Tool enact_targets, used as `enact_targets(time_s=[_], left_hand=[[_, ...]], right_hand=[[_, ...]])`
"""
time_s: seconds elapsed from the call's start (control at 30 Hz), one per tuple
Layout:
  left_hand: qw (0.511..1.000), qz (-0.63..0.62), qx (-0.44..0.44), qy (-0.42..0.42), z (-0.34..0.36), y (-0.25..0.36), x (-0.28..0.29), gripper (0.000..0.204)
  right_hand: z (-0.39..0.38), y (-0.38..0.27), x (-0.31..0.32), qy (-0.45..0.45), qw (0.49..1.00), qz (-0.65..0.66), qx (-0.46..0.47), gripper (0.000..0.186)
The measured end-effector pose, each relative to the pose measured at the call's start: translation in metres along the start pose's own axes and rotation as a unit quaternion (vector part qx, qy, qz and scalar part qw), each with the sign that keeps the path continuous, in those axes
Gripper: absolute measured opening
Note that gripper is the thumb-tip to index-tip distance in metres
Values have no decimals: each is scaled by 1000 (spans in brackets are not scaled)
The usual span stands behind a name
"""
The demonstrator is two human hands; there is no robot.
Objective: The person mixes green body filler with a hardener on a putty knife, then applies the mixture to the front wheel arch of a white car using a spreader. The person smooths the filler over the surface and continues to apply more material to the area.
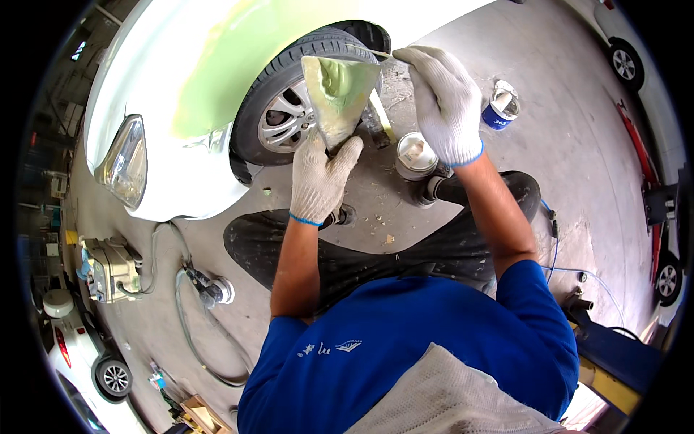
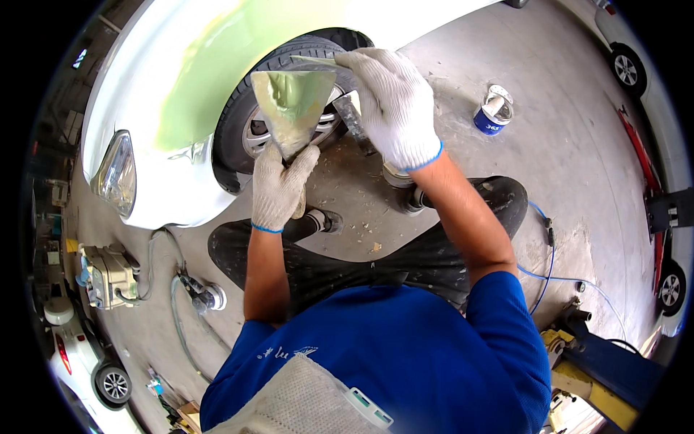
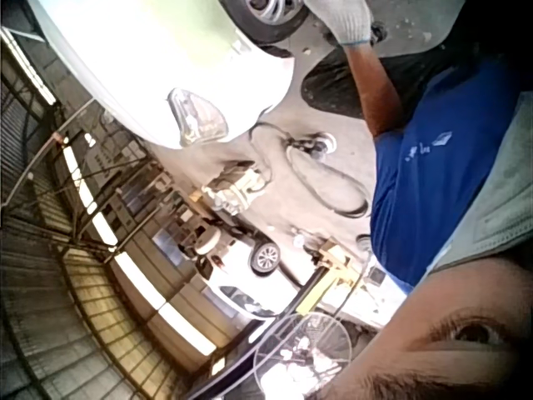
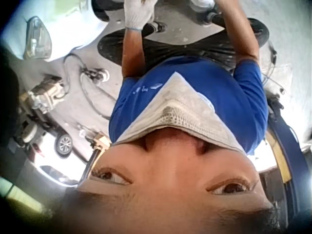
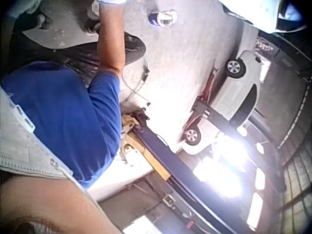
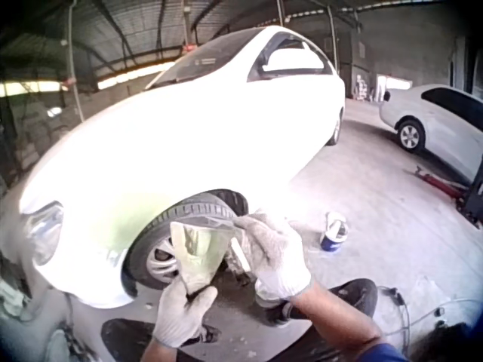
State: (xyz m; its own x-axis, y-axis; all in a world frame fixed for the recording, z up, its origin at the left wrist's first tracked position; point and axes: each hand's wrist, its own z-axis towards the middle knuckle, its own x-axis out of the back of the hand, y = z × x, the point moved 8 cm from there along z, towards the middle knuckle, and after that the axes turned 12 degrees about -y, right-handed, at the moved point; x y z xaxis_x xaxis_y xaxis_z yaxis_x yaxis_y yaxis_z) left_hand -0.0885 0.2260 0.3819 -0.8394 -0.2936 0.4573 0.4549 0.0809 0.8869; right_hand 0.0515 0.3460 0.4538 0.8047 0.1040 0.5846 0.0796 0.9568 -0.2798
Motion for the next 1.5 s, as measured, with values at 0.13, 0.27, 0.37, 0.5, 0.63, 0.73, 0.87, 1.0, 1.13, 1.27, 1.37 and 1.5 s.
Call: enact_targets(time_s=[0.13, 0.27, 0.37, 0.5, 0.63, 0.73, 0.87, 1.0, 1.13, 1.27, 1.37, 1.5], left_hand=[[997, 19, -71, 38, 3, 5, -5, 27], [995, 22, -91, 40, 0, 7, -4, 28], [998, 0, -57, 21, 6, 5, -13, 27], [996, 14, -84, 26, 4, 3, -9, 26], [993, -19, -119, 9, 0, 8, -15, 25], [995, -24, -102, 3, -2, 11, -12, 23], [992, -37, -114, 27, -7, 11, -8, 28], [991, 18, -99, 93, -5, -13, -4, 53], [959, 179, -138, 171, 12, -36, -8, 75], [938, 296, -89, 156, 16, -50, -22, 79], [935, 315, -23, 161, 8, -48, -29, 79], [969, 243, 28, 42, 12, -76, -40, 66]], right_hand=[[-15, -48, -14, -51, 998, -11, 43, 36], [-10, -26, 9, 0, 1000, 28, -5, 31], [-6, -33, -2, -28, 1000, 3, 5, 30], [-2, -32, 7, -39, 998, 45, 36, 29], [11, -22, 17, -11, 994, 94, 53, 29], [13, -6, 1, -56, 996, 69, 17, 23], [-5, 32, -3, -42, 986, 82, -142, 19], [-50, 69, -18, 147, 789, 475, -362, 30], [-72, 39, -82, 36, 614, 633, -470, 43], [-65, 46, -87, 3, 612, 664, -430, 28], [-61, 47, -82, 16, 611, 658, -440, 28], [-53, 53, -69, 59, 633, 662, -398, 34]])
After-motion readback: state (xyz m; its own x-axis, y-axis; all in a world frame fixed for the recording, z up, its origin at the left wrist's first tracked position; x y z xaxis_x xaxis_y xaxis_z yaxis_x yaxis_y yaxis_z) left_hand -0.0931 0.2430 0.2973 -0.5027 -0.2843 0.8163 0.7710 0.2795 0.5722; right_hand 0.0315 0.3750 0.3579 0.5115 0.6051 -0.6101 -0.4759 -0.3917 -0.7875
